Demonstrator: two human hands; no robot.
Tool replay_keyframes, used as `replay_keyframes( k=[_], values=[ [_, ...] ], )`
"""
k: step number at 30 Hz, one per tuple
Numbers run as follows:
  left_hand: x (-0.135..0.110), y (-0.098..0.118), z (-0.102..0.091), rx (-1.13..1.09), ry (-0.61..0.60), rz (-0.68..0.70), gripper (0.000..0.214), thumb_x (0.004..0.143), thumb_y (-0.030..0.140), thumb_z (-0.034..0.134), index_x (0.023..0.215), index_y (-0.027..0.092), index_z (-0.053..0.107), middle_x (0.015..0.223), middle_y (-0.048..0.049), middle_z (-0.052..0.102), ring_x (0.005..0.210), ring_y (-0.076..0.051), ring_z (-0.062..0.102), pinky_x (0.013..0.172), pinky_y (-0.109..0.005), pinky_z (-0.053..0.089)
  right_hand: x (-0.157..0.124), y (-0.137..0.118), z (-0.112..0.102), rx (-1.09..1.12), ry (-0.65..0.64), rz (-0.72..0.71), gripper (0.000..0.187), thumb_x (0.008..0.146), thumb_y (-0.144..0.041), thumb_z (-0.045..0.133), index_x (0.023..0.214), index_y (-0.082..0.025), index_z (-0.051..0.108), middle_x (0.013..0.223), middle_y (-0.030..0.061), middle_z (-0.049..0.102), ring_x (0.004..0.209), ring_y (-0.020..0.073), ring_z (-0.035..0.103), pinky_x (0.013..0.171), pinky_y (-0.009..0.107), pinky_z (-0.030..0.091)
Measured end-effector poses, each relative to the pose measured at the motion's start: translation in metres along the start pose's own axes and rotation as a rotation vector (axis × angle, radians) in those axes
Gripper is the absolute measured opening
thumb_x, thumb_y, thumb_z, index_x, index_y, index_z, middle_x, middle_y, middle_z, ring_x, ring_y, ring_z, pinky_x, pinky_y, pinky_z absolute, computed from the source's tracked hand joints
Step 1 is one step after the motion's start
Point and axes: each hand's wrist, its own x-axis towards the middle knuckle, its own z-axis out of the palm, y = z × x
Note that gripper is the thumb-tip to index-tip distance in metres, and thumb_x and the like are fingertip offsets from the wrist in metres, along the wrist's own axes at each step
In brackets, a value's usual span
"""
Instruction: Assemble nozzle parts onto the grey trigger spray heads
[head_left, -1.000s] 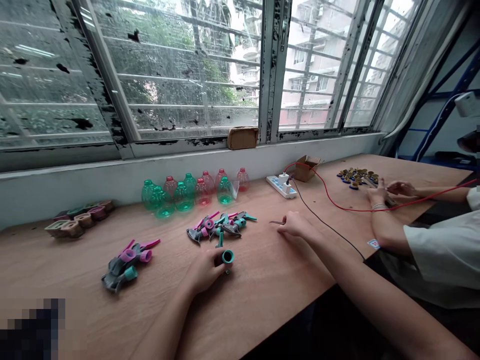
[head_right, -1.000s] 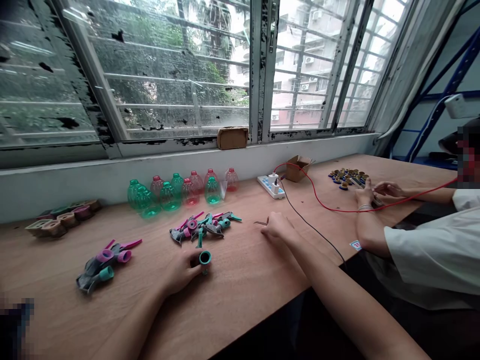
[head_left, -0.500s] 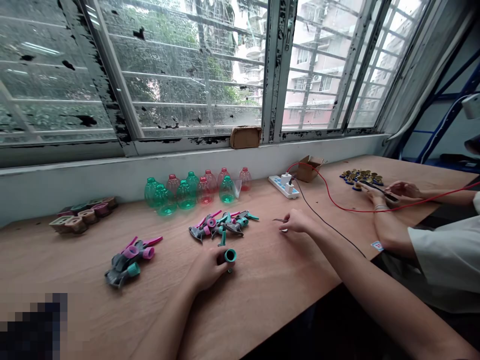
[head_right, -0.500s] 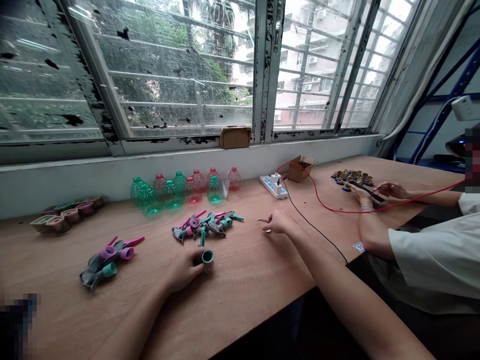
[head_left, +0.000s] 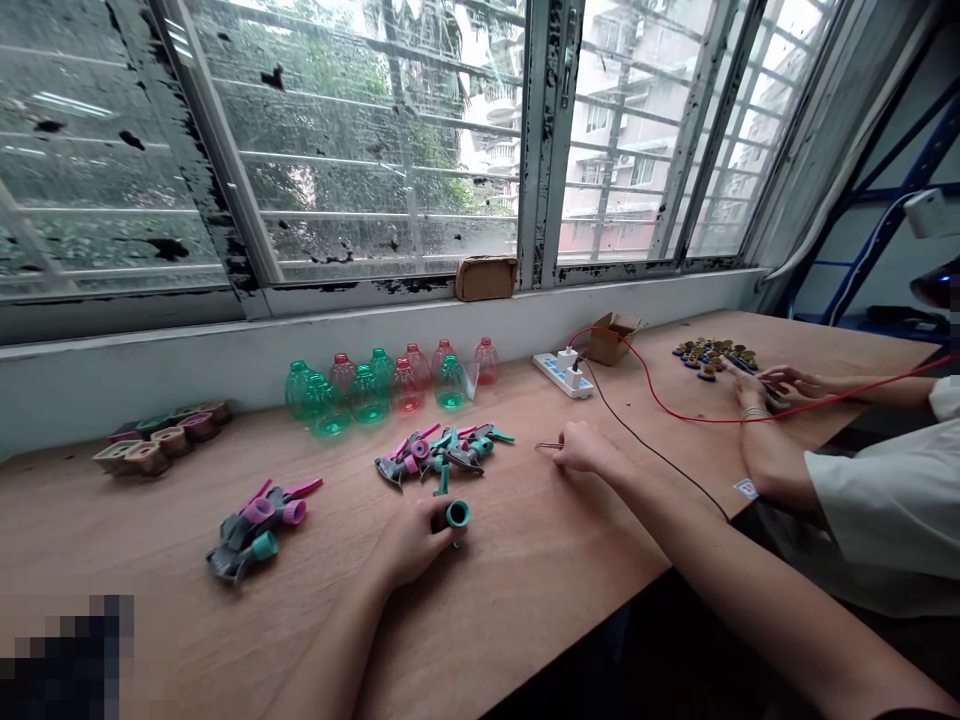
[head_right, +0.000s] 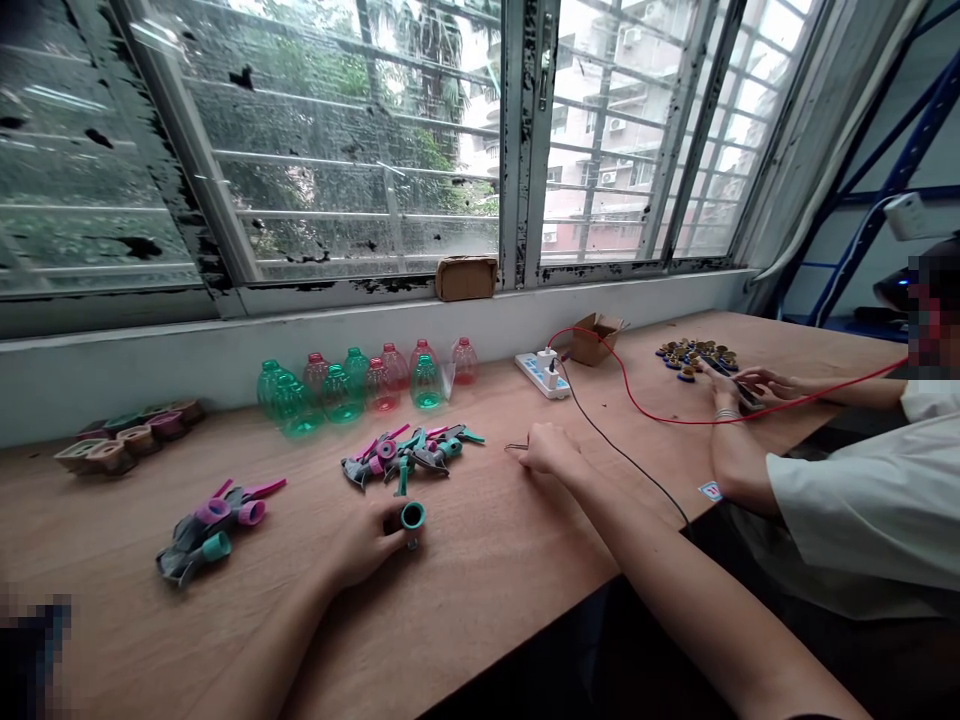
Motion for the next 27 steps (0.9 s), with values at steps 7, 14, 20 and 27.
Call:
replay_keyframes(
  k=[7,14,20,27],
  values=[
    [-0.001,0.002,0.0,0.004,0.004,0.004,0.016,0.079,0.029,0.051,0.071,0.018,0.058,0.069,0.0009,0.057,0.065,-0.013,0.048,0.058,-0.023,0.031,-0.013,-0.025,-0.011,0.135,0.166,-0.064,0.029,0.077,-0.044,0.06,0.09,-0.02,0.072,0.081,0.0096,0.071,0.074,0.0211,0.064,0.058,0.025,0.038],
    [-0.007,0.007,-0.006,0.133,0.066,-0.067,0.019,0.074,0.02,0.053,0.086,0.022,0.067,0.069,0.0005,0.062,0.063,-0.014,0.052,0.059,-0.024,0.031,-0.026,-0.095,0.026,0.696,0.235,-0.403,0.036,0.089,-0.042,0.044,0.09,-0.018,0.07,0.076,0.0041,0.07,0.066,0.0161,0.06,0.059,0.024,0.039],
    [-0.016,-0.018,-0.039,0.515,0.417,-0.45,0.034,0.081,0.032,0.05,0.11,0.028,0.066,0.093,-0.0075,0.068,0.083,-0.024,0.059,0.066,-0.03,0.037,-0.038,-0.092,0.049,0.715,0.175,-0.576,0.033,0.089,-0.041,0.045,0.087,-0.019,0.069,0.079,0.0036,0.068,0.069,0.0174,0.059,0.062,0.024,0.041],
    [-0.031,-0.05,-0.052,0.784,0.428,-0.693,0.032,0.08,0.022,0.045,0.096,0.021,0.072,0.107,-0.0159,0.059,0.101,-0.035,0.049,0.079,-0.045,0.04,-0.037,-0.085,0.053,0.772,0.184,-0.502,0.038,0.088,-0.047,0.045,0.083,-0.017,0.068,0.063,0.0004,0.057,0.057,0.0139,0.049,0.053,0.023,0.034]
  ],
)
